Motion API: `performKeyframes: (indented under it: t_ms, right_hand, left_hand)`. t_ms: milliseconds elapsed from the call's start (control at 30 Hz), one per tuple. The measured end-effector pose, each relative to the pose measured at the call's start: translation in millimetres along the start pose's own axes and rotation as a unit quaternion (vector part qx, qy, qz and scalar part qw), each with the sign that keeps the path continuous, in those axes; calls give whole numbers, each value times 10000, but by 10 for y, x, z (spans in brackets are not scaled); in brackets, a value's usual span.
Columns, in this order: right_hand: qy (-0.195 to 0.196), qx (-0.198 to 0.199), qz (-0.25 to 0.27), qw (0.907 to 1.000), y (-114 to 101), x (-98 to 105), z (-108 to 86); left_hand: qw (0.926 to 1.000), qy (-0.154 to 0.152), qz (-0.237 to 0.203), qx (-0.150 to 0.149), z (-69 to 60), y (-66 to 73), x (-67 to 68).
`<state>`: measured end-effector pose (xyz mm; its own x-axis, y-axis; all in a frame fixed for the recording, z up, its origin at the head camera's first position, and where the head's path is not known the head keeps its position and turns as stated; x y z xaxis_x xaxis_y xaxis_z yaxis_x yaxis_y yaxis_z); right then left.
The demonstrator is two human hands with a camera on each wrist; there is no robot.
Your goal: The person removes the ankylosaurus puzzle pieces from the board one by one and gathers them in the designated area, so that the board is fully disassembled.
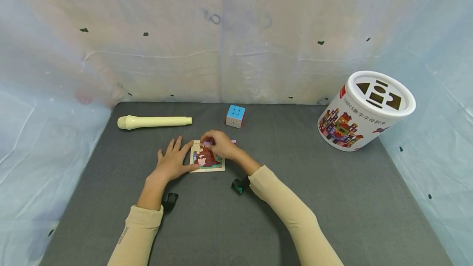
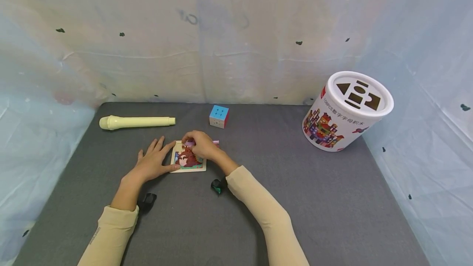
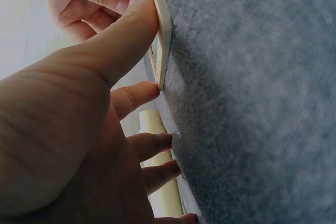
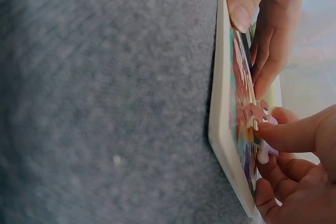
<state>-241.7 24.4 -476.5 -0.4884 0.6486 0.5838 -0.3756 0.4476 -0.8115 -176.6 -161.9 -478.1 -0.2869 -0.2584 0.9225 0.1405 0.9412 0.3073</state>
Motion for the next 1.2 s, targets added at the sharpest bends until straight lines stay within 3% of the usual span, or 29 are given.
performKeyframes:
  t_ms: [700,1200]
  right_hand:
    - [128,82,963,9952,48,68,-8]
    - [69,-101,421,9990,11,50,-22]
  left_hand:
    - [9999,-90,53,44,32,5,-25]
    - [9999,-77,62,66,13,8,-5]
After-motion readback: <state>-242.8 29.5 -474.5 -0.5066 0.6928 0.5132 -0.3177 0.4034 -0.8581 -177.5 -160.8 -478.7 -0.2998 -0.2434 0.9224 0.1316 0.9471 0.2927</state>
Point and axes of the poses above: each hand's wrist, its own z-axis towards the middle knuckle, its own x-axis out of the back of the hand, y = z × x, the point moved 2 cm from there along z, towards the middle knuckle, and after that the axes turned 6 degrees about z, right-handed, at the moved point
